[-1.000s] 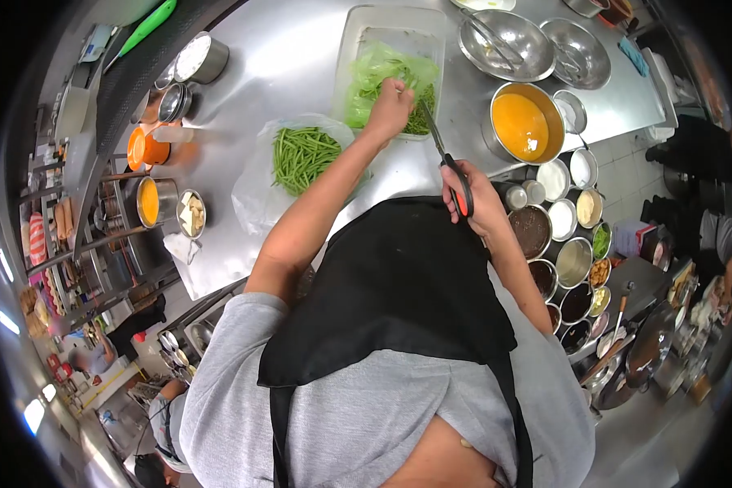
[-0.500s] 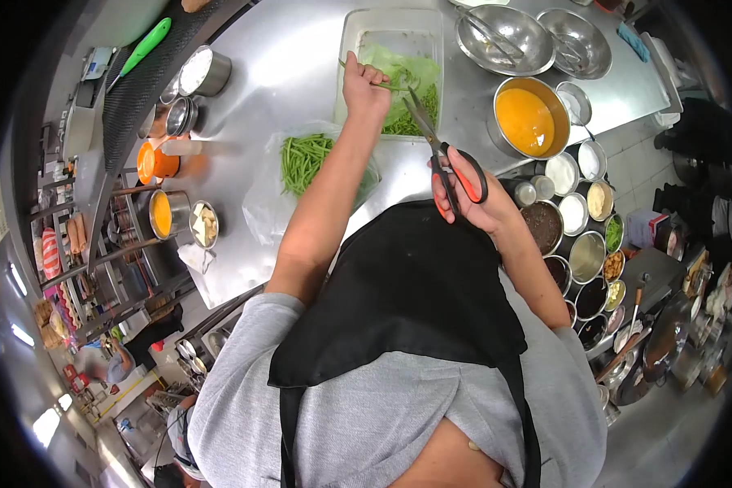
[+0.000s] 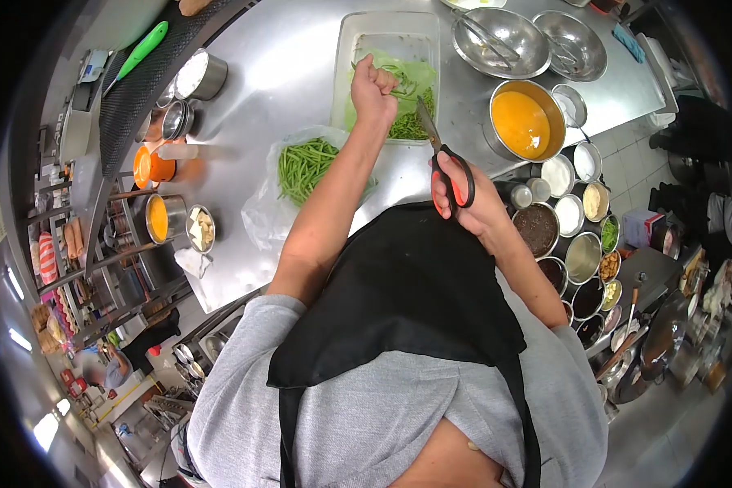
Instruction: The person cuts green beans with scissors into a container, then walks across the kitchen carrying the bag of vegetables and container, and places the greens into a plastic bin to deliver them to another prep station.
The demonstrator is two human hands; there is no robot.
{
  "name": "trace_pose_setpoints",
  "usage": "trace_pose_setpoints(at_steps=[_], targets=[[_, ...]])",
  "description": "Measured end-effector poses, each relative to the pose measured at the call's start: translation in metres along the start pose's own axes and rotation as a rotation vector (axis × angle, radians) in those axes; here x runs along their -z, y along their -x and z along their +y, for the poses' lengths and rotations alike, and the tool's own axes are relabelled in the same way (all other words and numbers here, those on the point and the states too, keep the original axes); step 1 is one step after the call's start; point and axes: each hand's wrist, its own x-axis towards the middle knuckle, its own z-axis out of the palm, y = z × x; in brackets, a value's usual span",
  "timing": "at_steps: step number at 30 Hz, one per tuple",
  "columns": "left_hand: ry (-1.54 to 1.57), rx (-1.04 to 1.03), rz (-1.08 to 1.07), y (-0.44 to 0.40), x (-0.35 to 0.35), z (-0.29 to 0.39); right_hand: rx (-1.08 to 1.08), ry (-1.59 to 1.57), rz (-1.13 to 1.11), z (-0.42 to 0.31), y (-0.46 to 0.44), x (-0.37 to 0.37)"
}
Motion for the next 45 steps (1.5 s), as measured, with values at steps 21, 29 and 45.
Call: trace_pose_setpoints(at_steps=[21, 29, 45], targets=[[0.063, 0.104, -0.181, 0.018, 0.009, 0.009, 0.000, 0.054, 0.047, -0.002, 0.009, 0.005], [-1.690, -0.094, -0.211, 0.108, 0.104, 0.118, 0.004, -0.078, 0.173, -0.006, 0.017, 0.032], [-2.231, 0.124, 0.014, -0.065, 0.076, -0.039, 0.129, 0.208, 0.181, -0.020, 0.000, 0.025]])
